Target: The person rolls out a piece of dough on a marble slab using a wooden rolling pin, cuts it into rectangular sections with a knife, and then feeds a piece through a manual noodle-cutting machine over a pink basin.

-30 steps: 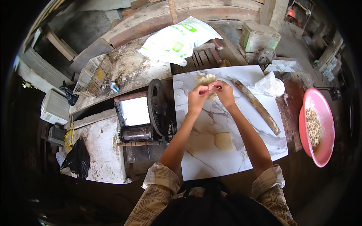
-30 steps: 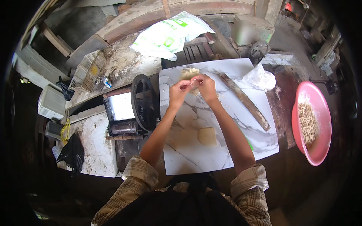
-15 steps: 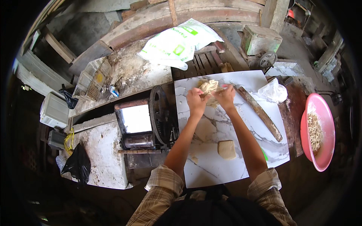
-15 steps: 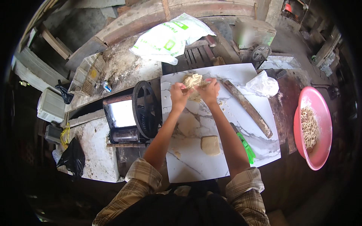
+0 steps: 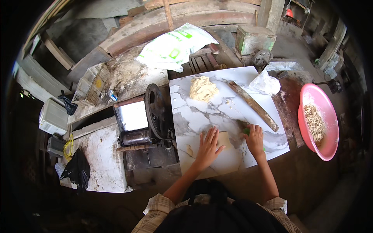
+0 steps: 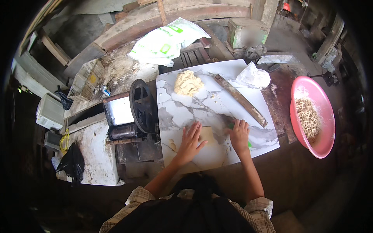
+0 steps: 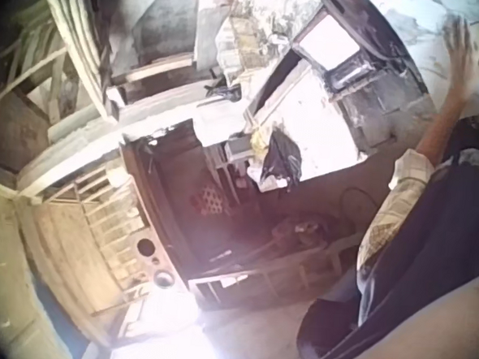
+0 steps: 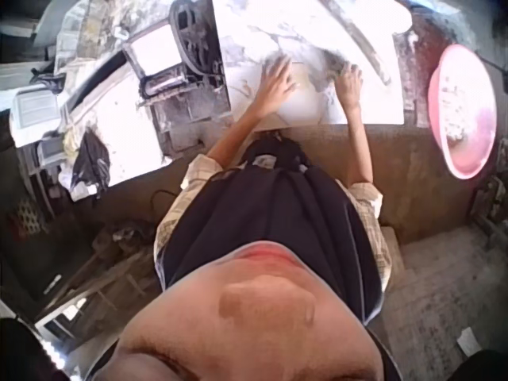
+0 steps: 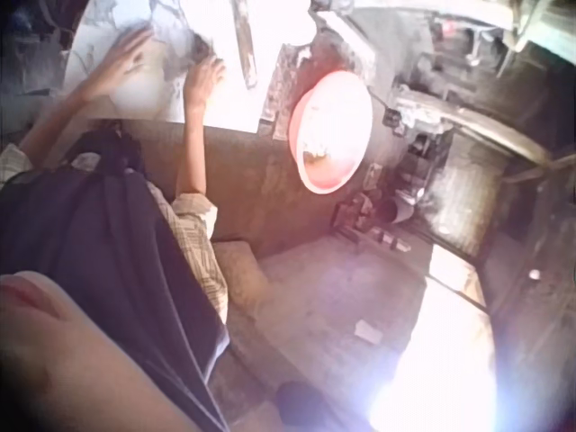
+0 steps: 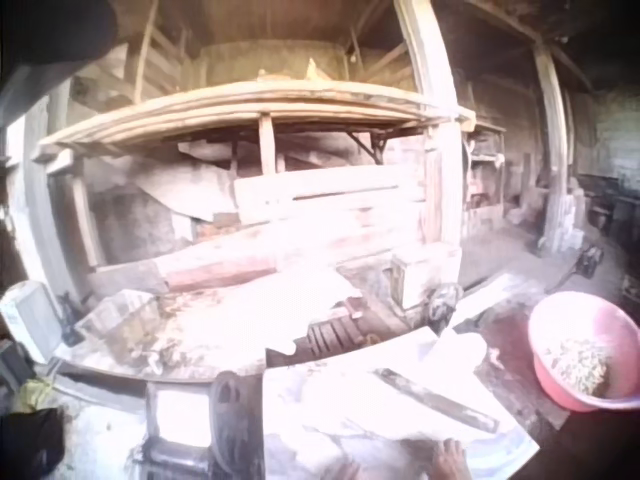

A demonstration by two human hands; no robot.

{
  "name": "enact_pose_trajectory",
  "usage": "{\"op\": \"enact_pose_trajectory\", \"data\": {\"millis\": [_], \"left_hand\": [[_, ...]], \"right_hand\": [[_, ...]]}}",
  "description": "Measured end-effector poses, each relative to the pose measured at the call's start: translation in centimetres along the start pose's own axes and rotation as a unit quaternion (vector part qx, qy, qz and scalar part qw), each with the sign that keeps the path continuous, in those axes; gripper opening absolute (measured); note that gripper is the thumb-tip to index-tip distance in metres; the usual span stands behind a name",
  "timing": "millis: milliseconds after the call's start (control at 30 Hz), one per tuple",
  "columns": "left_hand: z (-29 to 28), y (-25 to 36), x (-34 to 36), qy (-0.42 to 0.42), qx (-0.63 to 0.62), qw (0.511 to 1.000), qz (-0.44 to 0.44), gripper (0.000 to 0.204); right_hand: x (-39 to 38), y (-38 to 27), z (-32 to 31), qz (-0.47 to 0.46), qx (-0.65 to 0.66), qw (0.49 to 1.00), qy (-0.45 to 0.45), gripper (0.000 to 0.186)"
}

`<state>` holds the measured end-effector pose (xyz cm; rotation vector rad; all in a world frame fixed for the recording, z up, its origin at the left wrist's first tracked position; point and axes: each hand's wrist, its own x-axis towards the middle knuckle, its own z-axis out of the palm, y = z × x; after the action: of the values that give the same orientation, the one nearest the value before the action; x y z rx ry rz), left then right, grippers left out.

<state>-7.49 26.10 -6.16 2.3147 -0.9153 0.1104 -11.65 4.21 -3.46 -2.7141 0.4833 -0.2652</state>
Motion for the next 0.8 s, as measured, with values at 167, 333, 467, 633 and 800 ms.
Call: {"op": "enact_pose_trajectory", "data": {"millis": [167, 333, 467, 633, 800], "left_hand": [[1.7, 1.8, -2.4, 0.031, 0.098, 0.994, -0.035, 0.077], [1.4, 2.1, -4.5, 0.029, 0.127, 0.990, -0.058, 0.076], [0.7, 2.5, -5.5, 0.028, 0.120, 0.990, -0.064, 0.072], [0.5, 2.0, -4.8, 0.030, 0.122, 0.989, -0.073, 0.063], [-0.1, -0.1, -3.7, 0.022, 0.103, 0.991, -0.085, 0.053]], "right_hand": [[0.5, 1.5, 2.1, -0.061, 0.036, 0.997, -0.005, 0.024], [-0.3, -0.9, 1.6, -0.102, 0.045, 0.994, 0.019, 0.024], [-1.4, -4.4, 0.4, -0.086, 0.078, 0.989, -0.088, 0.036], [-3.3, -6.8, 2.3, -0.172, 0.122, 0.973, -0.095, 0.060], [-4.1, -9.0, 2.2, -0.142, 0.136, 0.973, -0.118, 0.054]]}}
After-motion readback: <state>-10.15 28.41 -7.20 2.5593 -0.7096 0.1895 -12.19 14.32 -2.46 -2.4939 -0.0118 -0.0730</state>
